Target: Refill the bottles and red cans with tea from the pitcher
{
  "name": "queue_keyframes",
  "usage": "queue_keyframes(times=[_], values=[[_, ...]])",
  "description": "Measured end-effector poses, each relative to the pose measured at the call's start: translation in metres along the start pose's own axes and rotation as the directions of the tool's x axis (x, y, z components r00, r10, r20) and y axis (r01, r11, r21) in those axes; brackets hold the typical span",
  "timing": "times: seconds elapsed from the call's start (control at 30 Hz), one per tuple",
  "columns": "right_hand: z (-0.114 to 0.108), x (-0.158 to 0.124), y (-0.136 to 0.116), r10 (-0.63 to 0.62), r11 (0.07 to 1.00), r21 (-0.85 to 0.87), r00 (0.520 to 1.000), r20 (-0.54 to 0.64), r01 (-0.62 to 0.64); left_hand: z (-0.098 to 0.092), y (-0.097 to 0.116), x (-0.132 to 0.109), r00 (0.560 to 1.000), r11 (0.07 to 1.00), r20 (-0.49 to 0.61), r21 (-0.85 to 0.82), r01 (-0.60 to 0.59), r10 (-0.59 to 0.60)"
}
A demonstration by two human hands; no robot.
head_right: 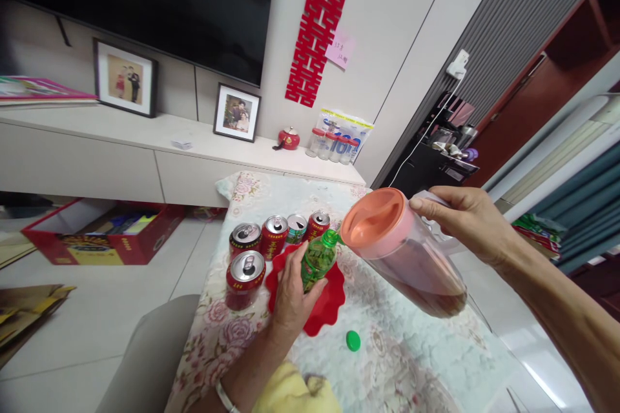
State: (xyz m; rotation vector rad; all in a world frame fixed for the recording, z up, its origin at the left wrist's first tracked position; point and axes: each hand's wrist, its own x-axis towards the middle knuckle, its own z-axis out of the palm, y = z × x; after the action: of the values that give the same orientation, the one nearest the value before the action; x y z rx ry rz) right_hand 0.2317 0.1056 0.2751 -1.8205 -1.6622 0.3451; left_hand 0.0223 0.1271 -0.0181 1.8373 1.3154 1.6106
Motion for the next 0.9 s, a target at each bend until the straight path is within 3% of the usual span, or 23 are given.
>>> queue_keyframes(times=[0.9], values=[[-0.0005, -0.0007, 0.0000, 0.003, 1.000, 0.006, 1.000, 0.009, -0.003, -0.0010, 0.0009, 0.0000, 1.000, 1.000, 0.011, -0.016, 0.021, -0.021]])
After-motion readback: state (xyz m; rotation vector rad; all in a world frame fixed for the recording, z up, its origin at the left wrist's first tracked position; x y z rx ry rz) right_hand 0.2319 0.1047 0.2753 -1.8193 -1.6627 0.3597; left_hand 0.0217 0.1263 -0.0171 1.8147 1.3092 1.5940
